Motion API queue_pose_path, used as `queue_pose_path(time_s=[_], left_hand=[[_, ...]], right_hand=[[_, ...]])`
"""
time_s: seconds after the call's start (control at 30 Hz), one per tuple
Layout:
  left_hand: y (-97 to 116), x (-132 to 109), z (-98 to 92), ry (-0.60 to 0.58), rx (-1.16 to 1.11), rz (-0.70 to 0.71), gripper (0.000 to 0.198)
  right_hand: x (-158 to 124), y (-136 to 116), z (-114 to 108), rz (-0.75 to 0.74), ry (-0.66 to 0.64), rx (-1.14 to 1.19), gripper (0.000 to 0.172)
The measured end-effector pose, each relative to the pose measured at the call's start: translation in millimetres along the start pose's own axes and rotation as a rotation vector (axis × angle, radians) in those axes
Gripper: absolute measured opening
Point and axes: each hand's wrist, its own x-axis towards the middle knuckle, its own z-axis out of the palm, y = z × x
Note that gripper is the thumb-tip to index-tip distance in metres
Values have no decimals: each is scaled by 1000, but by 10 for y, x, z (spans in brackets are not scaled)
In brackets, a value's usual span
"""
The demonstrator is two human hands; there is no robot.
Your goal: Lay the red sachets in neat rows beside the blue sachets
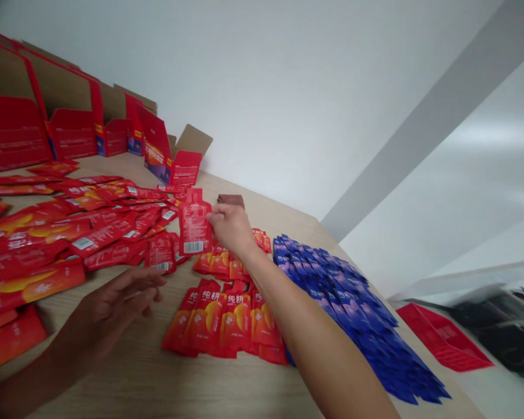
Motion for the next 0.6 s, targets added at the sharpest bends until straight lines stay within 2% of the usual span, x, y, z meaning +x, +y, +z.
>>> queue_pose_path(time_s=[0.1, 0.27, 0.4, 0.5, 0.6], left_hand=[[240, 90, 32, 22, -52, -27, 52], [534, 132, 110, -109, -292, -124, 45], [557, -14, 148, -116, -587, -323, 51], [511, -206, 207, -231, -645, -435, 61], [422, -383, 307, -279, -637, -504, 68]], right_hand=[[-388, 58, 117, 94, -87, 266, 21], [-861, -26, 253, 202, -150, 581, 25], [-1201, -107, 408, 268, -103, 780, 34], [-1468, -138, 548, 350, -105, 925, 41], [-1655, -129, 651, 406, -104, 986, 37]])
